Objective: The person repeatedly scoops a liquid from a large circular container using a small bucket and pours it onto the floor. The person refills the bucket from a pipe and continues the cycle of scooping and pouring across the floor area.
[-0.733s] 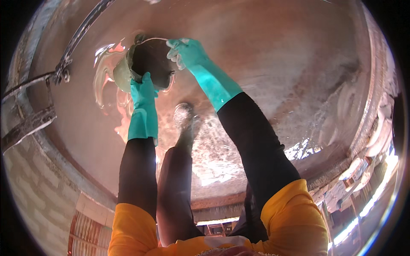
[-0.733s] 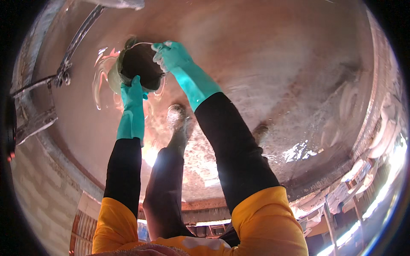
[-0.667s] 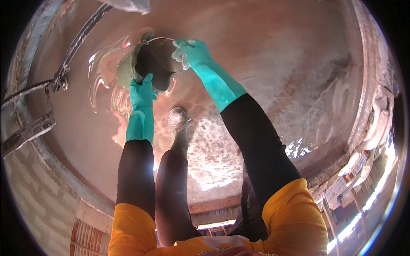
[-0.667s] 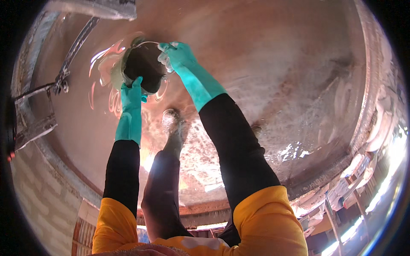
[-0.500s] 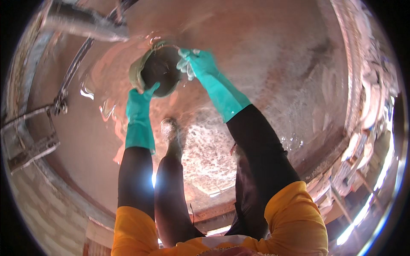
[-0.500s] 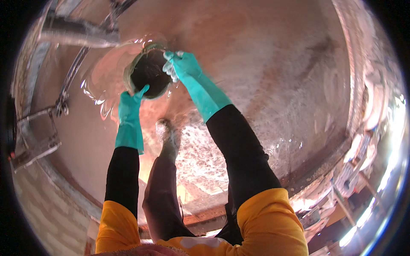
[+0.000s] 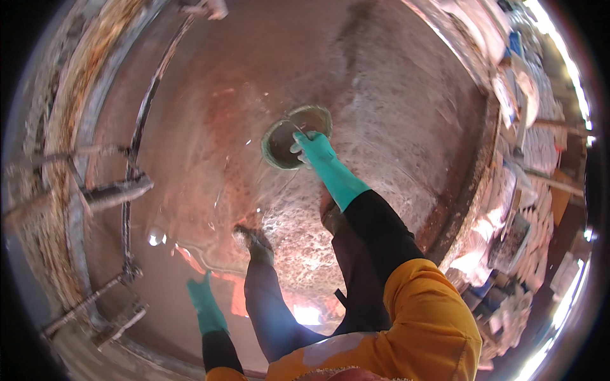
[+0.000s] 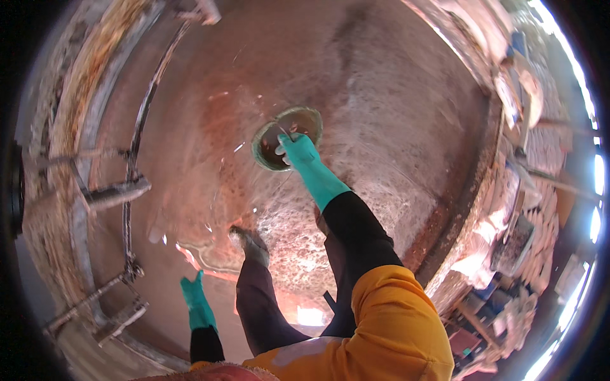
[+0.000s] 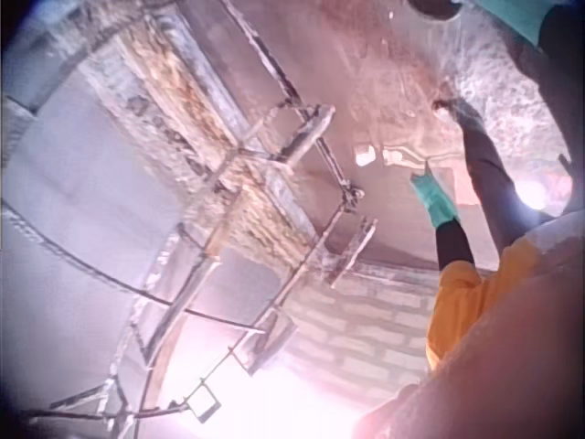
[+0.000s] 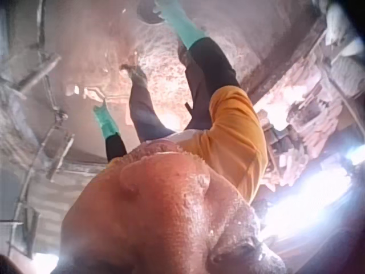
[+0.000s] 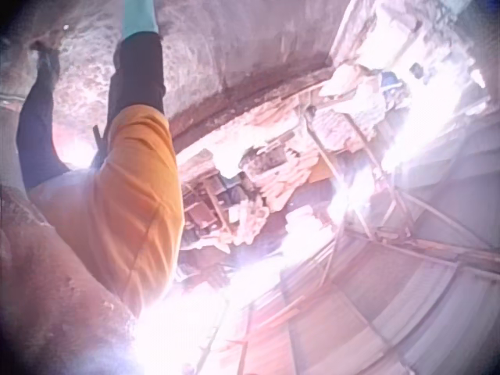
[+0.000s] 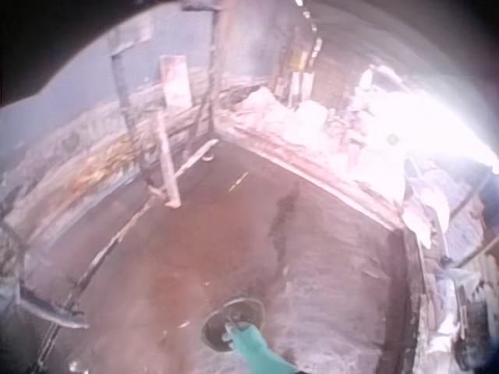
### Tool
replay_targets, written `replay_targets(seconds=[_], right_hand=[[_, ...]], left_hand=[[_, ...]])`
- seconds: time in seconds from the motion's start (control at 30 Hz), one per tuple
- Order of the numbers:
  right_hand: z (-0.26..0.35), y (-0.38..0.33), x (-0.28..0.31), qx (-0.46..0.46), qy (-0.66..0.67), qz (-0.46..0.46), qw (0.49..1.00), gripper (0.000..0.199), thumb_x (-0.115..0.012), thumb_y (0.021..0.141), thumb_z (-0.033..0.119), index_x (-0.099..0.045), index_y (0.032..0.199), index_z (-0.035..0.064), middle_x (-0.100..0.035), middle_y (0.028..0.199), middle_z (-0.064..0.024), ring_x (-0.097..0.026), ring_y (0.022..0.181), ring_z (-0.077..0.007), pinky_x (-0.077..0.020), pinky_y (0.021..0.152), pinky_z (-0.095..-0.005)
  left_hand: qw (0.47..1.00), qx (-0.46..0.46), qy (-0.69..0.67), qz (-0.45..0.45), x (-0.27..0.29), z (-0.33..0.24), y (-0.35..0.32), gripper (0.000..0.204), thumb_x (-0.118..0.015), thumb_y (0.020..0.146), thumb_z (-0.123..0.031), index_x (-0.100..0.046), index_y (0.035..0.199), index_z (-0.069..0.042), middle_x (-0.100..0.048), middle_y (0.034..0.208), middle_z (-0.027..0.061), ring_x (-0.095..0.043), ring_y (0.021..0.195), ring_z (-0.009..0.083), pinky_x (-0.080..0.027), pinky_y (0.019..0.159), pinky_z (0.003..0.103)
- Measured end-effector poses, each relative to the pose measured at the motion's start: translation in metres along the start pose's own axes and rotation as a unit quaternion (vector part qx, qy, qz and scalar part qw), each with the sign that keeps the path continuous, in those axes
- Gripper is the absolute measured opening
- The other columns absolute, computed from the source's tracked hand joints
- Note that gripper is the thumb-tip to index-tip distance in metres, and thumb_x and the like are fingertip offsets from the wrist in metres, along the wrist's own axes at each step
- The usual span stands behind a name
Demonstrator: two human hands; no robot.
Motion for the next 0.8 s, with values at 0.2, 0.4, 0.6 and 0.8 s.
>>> replay_targets(seconds=[0.2,0.4,0.6,0.8], right_hand=[[-0.001,-0.102,0.219,-0.006,0.128,-0.162,0.978,0.029,-0.061,0.098,0.036,-0.063,0.101,0.0075,-0.072,0.081,-0.0072,-0.053,0.05,-0.0147,-0.0389,0.039,-0.0314],[-0.05,-0.206,0.4,0.001,0.259,-0.285,0.923,0.033,-0.065,0.095,0.04,-0.065,0.092,0.0065,-0.071,0.077,-0.0097,-0.058,0.048,-0.018,-0.0442,0.035,-0.0341],[-0.105,-0.329,0.525,-0.033,0.319,-0.393,0.862,0.038,-0.063,0.097,0.039,-0.066,0.086,0.0024,-0.067,0.067,-0.0109,-0.059,0.046,-0.0222,-0.0444,0.033,-0.0349],[-0.156,-0.429,0.622,-0.076,0.379,-0.455,0.802,0.035,-0.055,0.101,0.033,-0.069,0.099,0.0016,-0.068,0.071,-0.0131,-0.057,0.043,-0.0203,-0.0421,0.033,-0.0337]], left_hand=[[0.934,0.123,-0.303,0.143,0.055,-0.034,-0.089,0.033,-0.068,0.092,-0.02,-0.054,0.116,-0.003,-0.054,0.073,0.0071,-0.054,0.06,0.0149,-0.046,0.055,0.035],[0.878,0.014,-0.407,0.252,0.116,-0.175,-0.147,0.071,-0.071,0.09,-0.015,-0.034,0.15,-0.001,-0.058,0.1,0.0115,-0.059,0.081,0.0201,-0.052,0.069,0.036],[0.949,0.019,-0.225,0.221,0.16,-0.298,-0.18,0.092,-0.079,0.086,-0.02,-0.022,0.157,-0.011,-0.051,0.136,0.0159,-0.055,0.119,0.0277,-0.05,0.097,0.039],[0.902,0.064,-0.307,0.295,0.192,-0.422,-0.269,0.095,-0.076,0.087,-0.018,-0.013,0.158,-0.014,-0.055,0.123,0.0114,-0.055,0.109,0.0245,-0.049,0.091,0.037]])
Point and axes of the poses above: each hand's wrist, its own y-axis towards the middle knuckle, its own x-axis out of the back of the hand, z = x × y, the point moved 7 cm from there along y, towards the middle knuckle
